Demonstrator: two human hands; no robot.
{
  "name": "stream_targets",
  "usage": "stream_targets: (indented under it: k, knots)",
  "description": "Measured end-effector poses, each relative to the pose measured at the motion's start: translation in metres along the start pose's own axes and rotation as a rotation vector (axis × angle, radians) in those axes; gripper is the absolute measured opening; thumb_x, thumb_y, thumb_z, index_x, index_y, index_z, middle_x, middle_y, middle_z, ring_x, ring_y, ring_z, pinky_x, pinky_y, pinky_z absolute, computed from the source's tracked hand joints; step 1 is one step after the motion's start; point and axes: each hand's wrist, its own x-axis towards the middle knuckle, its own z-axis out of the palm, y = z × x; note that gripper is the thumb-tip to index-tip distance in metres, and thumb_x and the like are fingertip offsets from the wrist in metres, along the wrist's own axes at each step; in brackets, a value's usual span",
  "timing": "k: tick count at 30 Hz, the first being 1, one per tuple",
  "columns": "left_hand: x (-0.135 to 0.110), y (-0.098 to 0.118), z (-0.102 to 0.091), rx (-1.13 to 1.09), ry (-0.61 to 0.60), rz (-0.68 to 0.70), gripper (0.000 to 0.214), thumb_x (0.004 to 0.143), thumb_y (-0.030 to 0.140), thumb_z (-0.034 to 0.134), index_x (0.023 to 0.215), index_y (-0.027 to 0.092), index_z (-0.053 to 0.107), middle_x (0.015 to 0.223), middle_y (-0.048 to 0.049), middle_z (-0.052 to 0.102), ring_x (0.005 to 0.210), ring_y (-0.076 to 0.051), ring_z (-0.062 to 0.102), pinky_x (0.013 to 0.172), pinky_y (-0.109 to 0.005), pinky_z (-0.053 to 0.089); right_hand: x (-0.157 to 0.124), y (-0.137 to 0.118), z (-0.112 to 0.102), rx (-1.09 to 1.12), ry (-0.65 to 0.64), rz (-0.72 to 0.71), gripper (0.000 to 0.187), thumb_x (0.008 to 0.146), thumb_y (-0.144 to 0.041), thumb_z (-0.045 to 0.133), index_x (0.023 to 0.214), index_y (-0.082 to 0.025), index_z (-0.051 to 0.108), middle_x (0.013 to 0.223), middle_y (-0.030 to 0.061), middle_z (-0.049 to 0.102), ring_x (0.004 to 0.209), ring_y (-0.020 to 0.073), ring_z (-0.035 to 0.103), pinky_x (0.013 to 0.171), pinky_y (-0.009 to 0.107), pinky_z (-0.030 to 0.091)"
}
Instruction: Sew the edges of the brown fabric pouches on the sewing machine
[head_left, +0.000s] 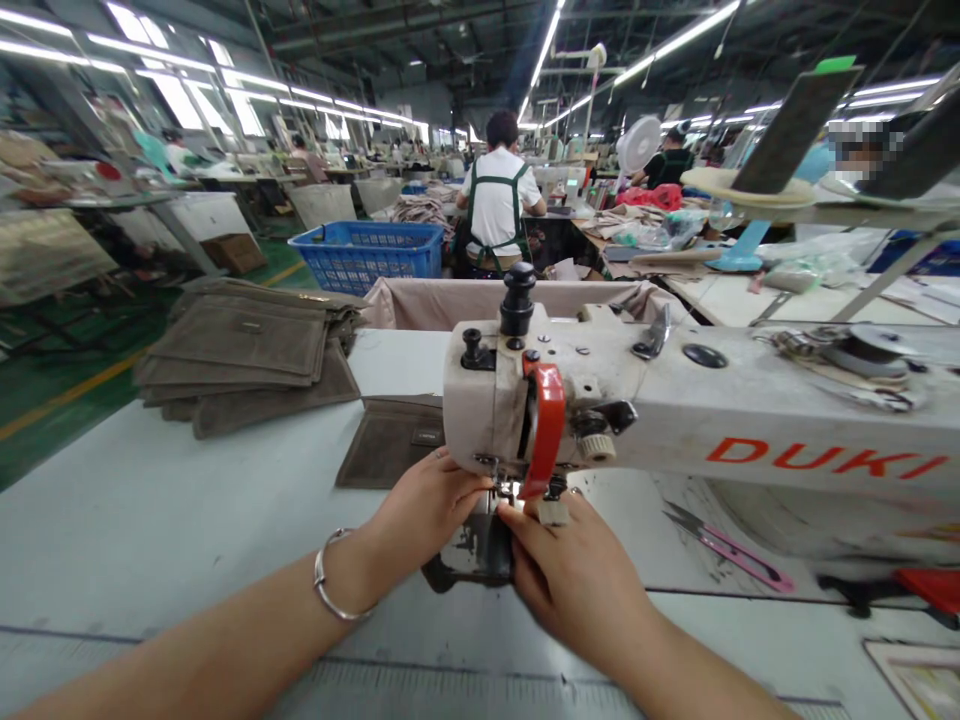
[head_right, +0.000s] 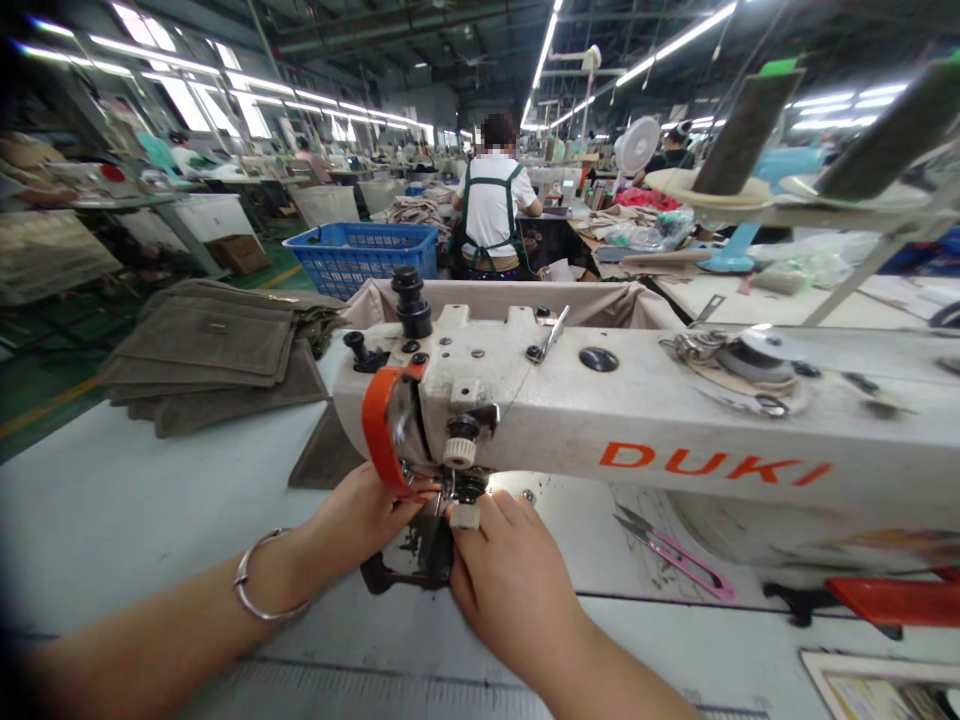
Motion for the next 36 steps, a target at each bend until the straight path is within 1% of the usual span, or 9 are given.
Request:
stream_targets:
  k: [6,9,14,18,23,26,29,32,36]
  knots:
    - [0.004,0.018,-0.015,0.014,-0.206,-0.144,0.019,0.078,0.007,0.064,0.092,0.019,0.068,0.087,-0.0024,0.072,0.081,-0.022,0.067,0.072,-0.03,0.054,-0.002,0.001,-0.003,0.053,0.01,-0.028,0.033,0.087,-0.014,0.052,0.118,-0.016,0.062,0.105,0.0117,0.061,0.098,0.0291,0.051,0.084,0.048,0.046]
    - [0.006,0.026,-0.022,0.019,-0.233,-0.158,0.021,0.075,0.004,0.059,0.089,0.018,0.066,0.08,-0.0017,0.07,0.07,-0.019,0.065,0.062,-0.026,0.051,-0.003,0.002,-0.003,0.062,0.02,-0.053,0.034,0.086,-0.012,0.052,0.118,-0.016,0.062,0.103,0.0117,0.061,0.098,0.0286,0.051,0.084,0.047,0.045]
    - [0.004,0.019,-0.031,0.06,-0.217,-0.035,0.023,0.086,0.007,0.052,0.094,0.019,0.07,0.096,-0.004,0.071,0.091,-0.022,0.065,0.084,-0.035,0.052,-0.002,0.001,0.0,-0.013,0.001,-0.099,0.037,0.087,-0.011,0.052,0.122,-0.02,0.061,0.1,0.0104,0.062,0.095,0.0278,0.052,0.082,0.046,0.044]
    - [-0.007,0.017,-0.035,0.082,-0.323,-0.089,0.028,0.09,0.01,0.052,0.11,0.021,0.068,0.113,-0.0053,0.067,0.104,-0.023,0.061,0.095,-0.041,0.049,-0.003,0.002,-0.001,-0.028,-0.023,-0.096,0.04,0.088,-0.014,0.055,0.126,-0.023,0.058,0.105,0.0091,0.063,0.099,0.0282,0.052,0.085,0.046,0.044]
    - [-0.014,0.027,-0.037,0.115,-0.364,-0.135,0.028,0.094,0.012,0.049,0.116,0.02,0.064,0.113,-0.0072,0.064,0.103,-0.025,0.06,0.095,-0.044,0.049,-0.003,0.003,-0.005,0.035,-0.029,-0.099,0.041,0.089,-0.012,0.052,0.129,-0.021,0.055,0.113,0.0098,0.061,0.106,0.0273,0.049,0.09,0.044,0.043]
    - [-0.016,0.032,-0.033,0.158,-0.338,-0.109,0.028,0.095,0.012,0.047,0.118,0.019,0.062,0.114,-0.0078,0.063,0.104,-0.025,0.059,0.096,-0.046,0.049,0.0,-0.001,-0.006,0.005,-0.079,-0.073,0.04,0.089,-0.016,0.055,0.128,-0.022,0.055,0.114,0.0082,0.06,0.104,0.0273,0.05,0.089,0.044,0.042]
    - [-0.024,0.031,-0.026,0.212,-0.3,-0.042,0.032,0.096,0.012,0.044,0.126,0.018,0.056,0.12,-0.0097,0.061,0.111,-0.026,0.056,0.1,-0.046,0.048,0.003,-0.007,-0.008,-0.054,-0.125,-0.021,0.028,0.088,-0.021,0.057,0.116,-0.022,0.06,0.107,0.0068,0.061,0.098,0.0279,0.049,0.086,0.046,0.043]
    - [-0.034,0.024,-0.017,0.226,-0.311,0.07,0.048,0.091,0.003,0.041,0.136,0.018,0.046,0.135,-0.0098,0.053,0.126,-0.026,0.048,0.108,-0.045,0.043,0.002,-0.01,-0.008,-0.077,-0.125,-0.005,0.018,0.09,-0.021,0.055,0.107,-0.02,0.062,0.102,0.0065,0.061,0.097,0.0276,0.049,0.086,0.045,0.042]
    - [-0.042,0.015,-0.011,0.204,-0.346,0.134,0.057,0.088,-0.003,0.039,0.142,0.016,0.038,0.147,-0.0086,0.044,0.138,-0.022,0.037,0.114,-0.041,0.037,0.001,-0.009,-0.007,-0.053,-0.123,0.003,0.02,0.09,-0.02,0.056,0.108,-0.021,0.062,0.105,0.0059,0.061,0.099,0.0271,0.049,0.088,0.045,0.042]
